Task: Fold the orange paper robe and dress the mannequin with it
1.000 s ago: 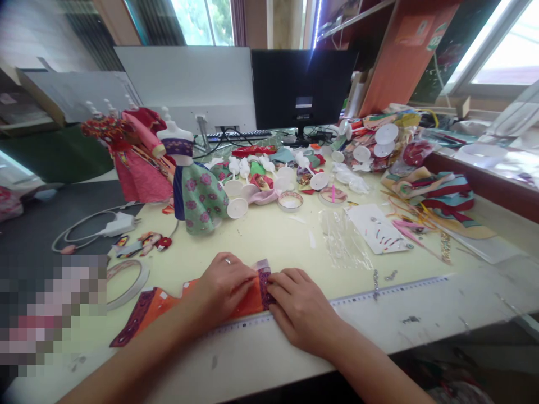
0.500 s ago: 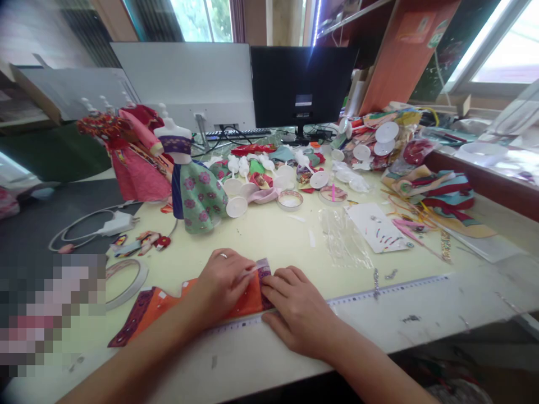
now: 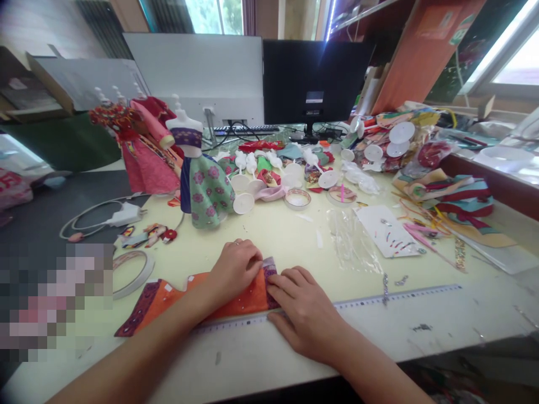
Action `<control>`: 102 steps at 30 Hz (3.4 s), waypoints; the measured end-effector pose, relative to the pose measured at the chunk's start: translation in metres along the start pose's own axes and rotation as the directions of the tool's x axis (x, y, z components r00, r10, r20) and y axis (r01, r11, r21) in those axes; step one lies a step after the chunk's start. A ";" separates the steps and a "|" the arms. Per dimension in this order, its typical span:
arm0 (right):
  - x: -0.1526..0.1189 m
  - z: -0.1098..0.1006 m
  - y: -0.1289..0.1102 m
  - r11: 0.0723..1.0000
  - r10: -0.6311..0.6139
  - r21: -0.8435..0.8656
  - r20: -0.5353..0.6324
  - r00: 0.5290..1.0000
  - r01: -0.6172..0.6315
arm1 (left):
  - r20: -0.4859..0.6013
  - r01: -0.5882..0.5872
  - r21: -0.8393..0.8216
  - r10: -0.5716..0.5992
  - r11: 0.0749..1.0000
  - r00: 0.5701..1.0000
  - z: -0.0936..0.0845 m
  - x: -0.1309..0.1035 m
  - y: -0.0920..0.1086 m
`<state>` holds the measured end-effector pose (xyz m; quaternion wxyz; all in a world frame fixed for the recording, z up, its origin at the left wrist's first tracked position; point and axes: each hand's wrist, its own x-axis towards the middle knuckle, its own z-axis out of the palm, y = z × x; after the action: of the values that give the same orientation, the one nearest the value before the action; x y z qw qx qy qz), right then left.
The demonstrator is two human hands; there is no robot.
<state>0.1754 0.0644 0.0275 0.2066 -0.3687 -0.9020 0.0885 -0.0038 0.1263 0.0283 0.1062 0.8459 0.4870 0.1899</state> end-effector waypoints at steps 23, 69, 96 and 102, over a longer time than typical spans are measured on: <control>0.000 0.000 0.000 1.000 0.015 0.018 0.030 0.999 -0.016 | -0.018 -0.089 -0.076 0.088 0.993 0.996 -0.002 -0.004 0.002; 0.000 0.001 0.000 0.999 0.024 0.030 0.049 0.999 -0.025 | -0.024 -0.258 0.036 0.259 0.965 0.965 0.002 -0.007 -0.004; 0.015 -0.009 0.027 0.998 -0.017 -0.060 -0.026 1.000 0.015 | 0.033 -0.256 0.093 0.254 0.962 0.967 0.000 -0.007 -0.003; 0.022 -0.005 0.034 0.998 -0.049 -0.043 0.035 0.998 0.050 | 0.035 -0.267 0.069 0.265 0.961 0.964 0.001 -0.010 -0.005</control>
<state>0.1853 0.1040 0.0284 0.1854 -0.3491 -0.9159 0.0696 -0.0117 0.1202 0.0231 0.0548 0.9093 0.3741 0.1738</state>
